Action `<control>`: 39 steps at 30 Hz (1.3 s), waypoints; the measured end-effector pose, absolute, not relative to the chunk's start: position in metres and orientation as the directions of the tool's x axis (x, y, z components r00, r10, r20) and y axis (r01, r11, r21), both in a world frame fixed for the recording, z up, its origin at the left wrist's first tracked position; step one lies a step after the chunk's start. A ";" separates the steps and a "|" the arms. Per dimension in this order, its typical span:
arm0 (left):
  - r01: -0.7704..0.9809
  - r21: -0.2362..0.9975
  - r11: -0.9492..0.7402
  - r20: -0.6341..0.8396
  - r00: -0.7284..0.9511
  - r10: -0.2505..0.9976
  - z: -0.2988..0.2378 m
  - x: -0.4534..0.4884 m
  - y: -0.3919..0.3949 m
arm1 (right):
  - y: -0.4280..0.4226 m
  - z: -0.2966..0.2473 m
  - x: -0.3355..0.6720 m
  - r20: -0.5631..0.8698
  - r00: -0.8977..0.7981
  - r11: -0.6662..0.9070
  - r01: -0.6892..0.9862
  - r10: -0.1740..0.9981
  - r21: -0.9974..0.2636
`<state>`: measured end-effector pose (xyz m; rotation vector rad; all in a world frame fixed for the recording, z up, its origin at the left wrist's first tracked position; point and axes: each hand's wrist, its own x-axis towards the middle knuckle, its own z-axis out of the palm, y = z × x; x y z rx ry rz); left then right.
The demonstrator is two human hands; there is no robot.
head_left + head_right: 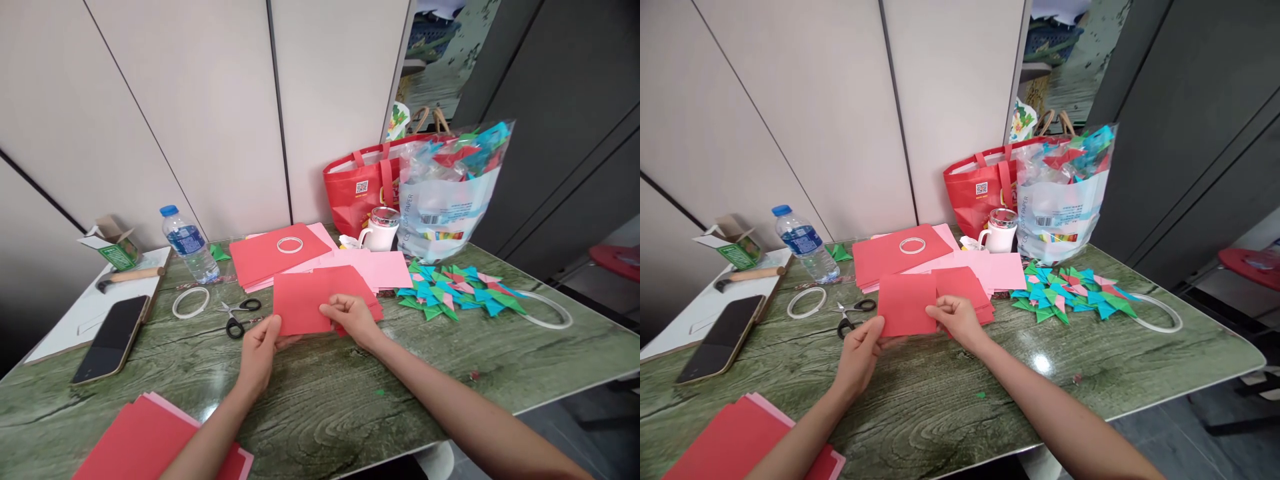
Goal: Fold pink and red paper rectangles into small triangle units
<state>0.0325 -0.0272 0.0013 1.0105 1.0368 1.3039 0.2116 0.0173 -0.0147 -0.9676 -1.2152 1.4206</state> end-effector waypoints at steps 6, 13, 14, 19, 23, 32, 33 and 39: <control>0.095 0.991 -0.098 0.111 -0.142 0.984 0.009 0.019 -0.024 | 0.011 -0.009 0.210 0.066 -0.391 -0.020 -0.212 0.918 -0.977; 0.471 0.856 -0.213 0.082 0.282 0.956 0.024 0.023 -0.031 | 0.013 -0.002 0.219 0.153 -0.546 0.136 -0.072 0.824 -0.988; 0.493 0.836 -0.243 0.083 0.324 0.942 0.024 0.023 -0.031 | 0.012 -0.002 0.219 0.152 -0.572 0.148 -0.054 0.806 -0.987; 0.569 0.739 -0.361 0.053 0.485 0.873 0.011 0.025 -0.033 | 0.001 -0.002 0.209 0.177 -0.594 0.294 0.106 0.785 -0.950; 0.580 0.714 -0.393 0.052 0.516 0.855 0.006 0.028 -0.034 | -0.004 -0.004 0.205 0.202 -0.621 0.363 0.144 0.757 -0.920; 0.533 0.750 -0.391 0.126 0.466 0.876 0.016 0.023 -0.032 | 0.014 0.009 0.229 0.101 -0.574 0.270 0.219 0.813 -0.938; 0.531 0.753 -0.388 0.129 0.460 0.879 0.016 0.022 -0.031 | 0.017 0.010 0.232 0.088 -0.566 0.255 0.224 0.819 -0.941; 0.526 0.788 -0.320 0.160 0.327 0.931 0.015 0.019 -0.027 | 0.023 0.009 0.235 0.091 -0.470 0.175 0.138 0.878 -0.975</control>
